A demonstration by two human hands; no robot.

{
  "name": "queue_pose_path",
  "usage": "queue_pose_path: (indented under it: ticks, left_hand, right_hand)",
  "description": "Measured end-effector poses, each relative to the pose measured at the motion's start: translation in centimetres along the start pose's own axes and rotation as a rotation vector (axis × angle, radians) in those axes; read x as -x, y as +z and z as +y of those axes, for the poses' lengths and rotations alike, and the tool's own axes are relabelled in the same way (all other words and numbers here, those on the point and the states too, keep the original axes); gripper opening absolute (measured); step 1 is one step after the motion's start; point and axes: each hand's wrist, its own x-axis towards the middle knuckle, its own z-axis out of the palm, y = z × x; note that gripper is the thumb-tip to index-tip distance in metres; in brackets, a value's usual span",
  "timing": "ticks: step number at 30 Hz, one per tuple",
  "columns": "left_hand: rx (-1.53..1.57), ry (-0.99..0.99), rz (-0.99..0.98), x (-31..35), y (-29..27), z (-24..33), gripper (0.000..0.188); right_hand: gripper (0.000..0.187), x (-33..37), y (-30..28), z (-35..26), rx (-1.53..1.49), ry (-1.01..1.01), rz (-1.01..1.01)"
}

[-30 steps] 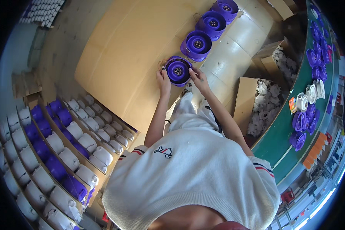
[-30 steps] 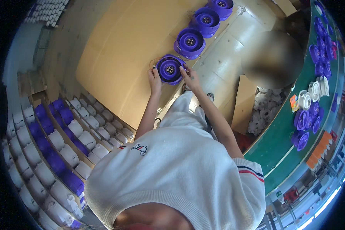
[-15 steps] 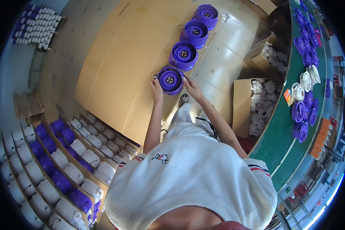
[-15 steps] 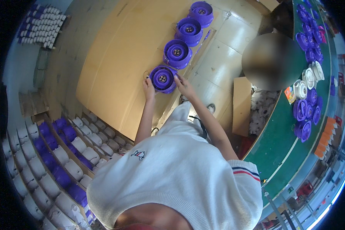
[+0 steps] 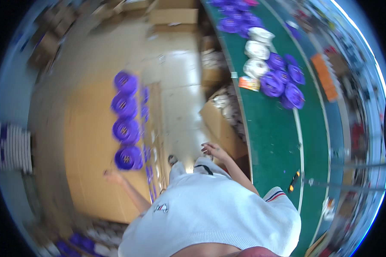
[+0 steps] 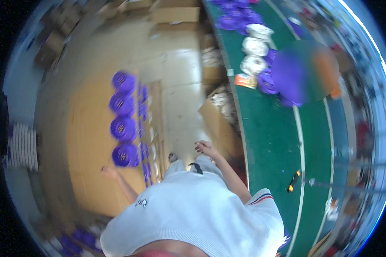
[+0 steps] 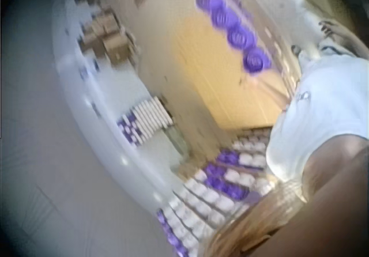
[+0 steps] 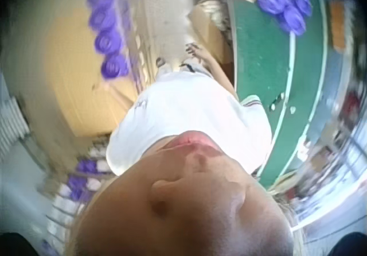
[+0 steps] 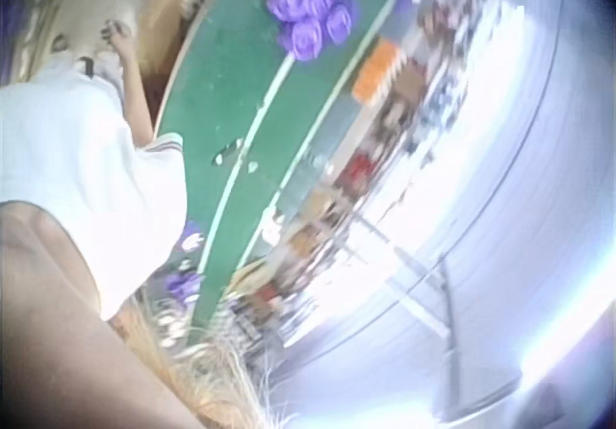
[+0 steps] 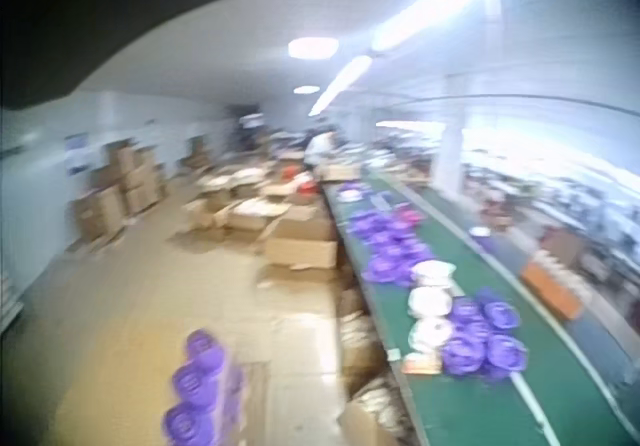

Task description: The person assembles plastic fan housings by fitting outer rings onto inner fan bases by hand, stacks the assembled units onto a cardboard pallet, and places cardboard sheets between stacked layers.

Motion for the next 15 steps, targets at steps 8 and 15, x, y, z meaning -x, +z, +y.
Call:
queue_pose_path:
  ticks: [8, 15]
  left_hand:
    - [0.53, 0.468, -0.445, 13.7, 10.6, 28.6, 0.02]
    - [0.796, 0.532, -1.368, 35.6, 13.3, 47.3, 0.027]
  right_hand:
    - [0.03, 7.8, -10.1, -1.1, -0.316, -0.129, 0.258]
    - [0.028, 13.6, -16.3, 1.1, -0.509, -0.157, 0.731]
